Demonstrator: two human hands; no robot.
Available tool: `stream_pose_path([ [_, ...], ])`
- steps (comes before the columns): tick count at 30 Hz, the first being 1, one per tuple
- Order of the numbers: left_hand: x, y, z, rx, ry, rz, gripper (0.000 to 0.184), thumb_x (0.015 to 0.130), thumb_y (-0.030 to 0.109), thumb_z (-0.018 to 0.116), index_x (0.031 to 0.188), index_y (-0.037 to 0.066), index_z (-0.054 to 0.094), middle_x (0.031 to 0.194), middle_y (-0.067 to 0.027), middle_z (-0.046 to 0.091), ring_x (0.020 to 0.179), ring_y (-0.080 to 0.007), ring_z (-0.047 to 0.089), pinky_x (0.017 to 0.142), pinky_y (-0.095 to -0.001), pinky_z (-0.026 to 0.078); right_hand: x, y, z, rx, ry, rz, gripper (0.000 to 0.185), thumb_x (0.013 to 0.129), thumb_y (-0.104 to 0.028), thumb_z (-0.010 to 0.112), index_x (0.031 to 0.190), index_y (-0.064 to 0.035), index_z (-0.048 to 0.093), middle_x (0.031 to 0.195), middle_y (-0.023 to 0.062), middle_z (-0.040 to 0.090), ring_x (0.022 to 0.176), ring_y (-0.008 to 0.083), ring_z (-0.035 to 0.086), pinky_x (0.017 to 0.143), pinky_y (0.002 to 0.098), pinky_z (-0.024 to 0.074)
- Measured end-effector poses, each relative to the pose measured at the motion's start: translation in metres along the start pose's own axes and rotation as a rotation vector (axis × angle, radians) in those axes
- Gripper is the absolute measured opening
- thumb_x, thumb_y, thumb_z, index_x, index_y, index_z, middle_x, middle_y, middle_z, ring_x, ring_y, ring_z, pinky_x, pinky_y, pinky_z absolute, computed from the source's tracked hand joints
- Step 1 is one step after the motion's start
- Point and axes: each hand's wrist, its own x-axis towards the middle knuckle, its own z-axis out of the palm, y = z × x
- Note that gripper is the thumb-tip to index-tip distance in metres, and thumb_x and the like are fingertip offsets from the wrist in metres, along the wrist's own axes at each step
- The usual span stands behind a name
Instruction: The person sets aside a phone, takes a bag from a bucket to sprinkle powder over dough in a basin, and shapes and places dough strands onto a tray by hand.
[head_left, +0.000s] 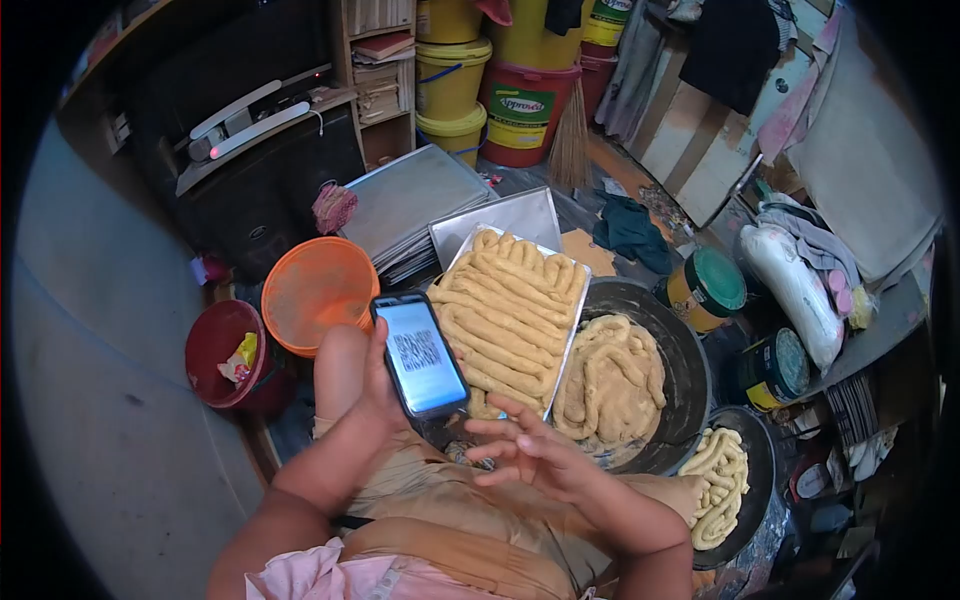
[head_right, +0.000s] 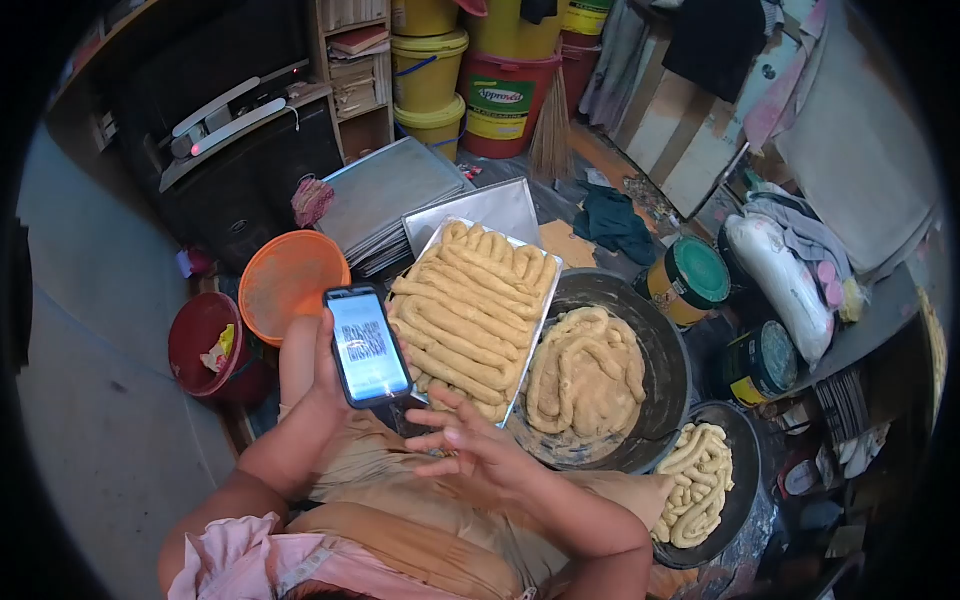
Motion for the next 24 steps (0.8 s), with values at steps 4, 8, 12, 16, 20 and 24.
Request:
stream_pose_path([
  [4, 0.012, 0.041, -0.028, -0.025, 0.136, 0.04, 0.076, 0.084, 0.066, 0.052, 0.127, 0.003, 0.047, 0.104, -0.0163, 0.06, 0.095, -0.0324, 0.061, 0.083, -0.0501, 0.051, -0.003, -0.003, -0.006, -0.034, 0.072, -0.09, 0.069, 0.092, -0.019, 0.059, 0.147, -0.0064, 0.02, 0.139, 0.0208, 0.038, 0.117, 0.0293, 0.053, 0.092, 0.0469, 0.0523],
  [8, 0.063, 0.091, -0.082, 0.151, 0.275, 0.035, 0.061, 0.085, 0.06, 0.056, 0.112, 0.006, 0.051, 0.095, -0.0167, 0.059, 0.089, -0.0334, 0.062, 0.08, -0.0509, 0.053, -0.001, 0.011, -0.042, -0.155, 0.242, -0.08, 0.065, 0.091, -0.019, 0.06, 0.145, -0.0058, 0.026, 0.137, 0.0193, 0.043, 0.116, 0.0279, 0.054, 0.093, 0.0438, 0.0516],
  [12, 0.135, 0.139, -0.117, 0.403, 0.558, 0.19, 0.067, 0.074, 0.055, 0.074, 0.113, 0.005, 0.05, 0.088, -0.014, 0.057, 0.076, -0.0279, 0.06, 0.073, -0.044, 0.054, 0.003, 0.037, -0.066, -0.395, 0.405, 0.041, 0.063, 0.09, -0.016, 0.062, 0.143, -0.0046, 0.031, 0.133, 0.0142, 0.047, 0.112, 0.0217, 0.054, 0.094, 0.036, 0.0475],
  [16, 0.2, 0.176, -0.155, 0.636, 0.645, 0.258, 0.072, 0.07, 0.051, 0.078, 0.119, 0.007, 0.05, 0.105, -0.0112, 0.051, 0.089, -0.0245, 0.052, 0.08, -0.0425, 0.048, 0.014, 0.051, -0.093, -0.739, 0.262, 0.08, 0.059, 0.09, -0.016, 0.063, 0.141, -0.003, 0.035, 0.132, 0.0116, 0.048, 0.105, 0.0177, 0.054, 0.092, 0.0319, 0.0449],
  [20, 0.237, 0.194, -0.157, 0.448, 0.916, 0.147, 0.053, 0.073, 0.033, 0.075, 0.112, 0.007, 0.05, 0.109, -0.012, 0.051, 0.093, -0.0282, 0.052, 0.086, -0.0508, 0.045, 0.02, 0.049, -0.102, -0.843, 0.231, 0.136, 0.058, 0.091, -0.018, 0.063, 0.14, -0.0011, 0.036, 0.135, 0.0132, 0.046, 0.106, 0.018, 0.055, 0.092, 0.0322, 0.0457],
  [24, 0.285, 0.216, -0.277, 0.101, 0.709, 0.198, 0.032, 0.071, 0.002, 0.057, 0.101, 0.004, 0.048, 0.099, -0.0151, 0.053, 0.092, -0.0362, 0.057, 0.092, -0.059, 0.045, 0.021, 0.045, -0.113, -0.826, 0.261, 0.146, 0.058, 0.092, -0.018, 0.062, 0.139, 0.0011, 0.036, 0.133, 0.0146, 0.048, 0.109, 0.019, 0.056, 0.093, 0.033, 0.0463],
])
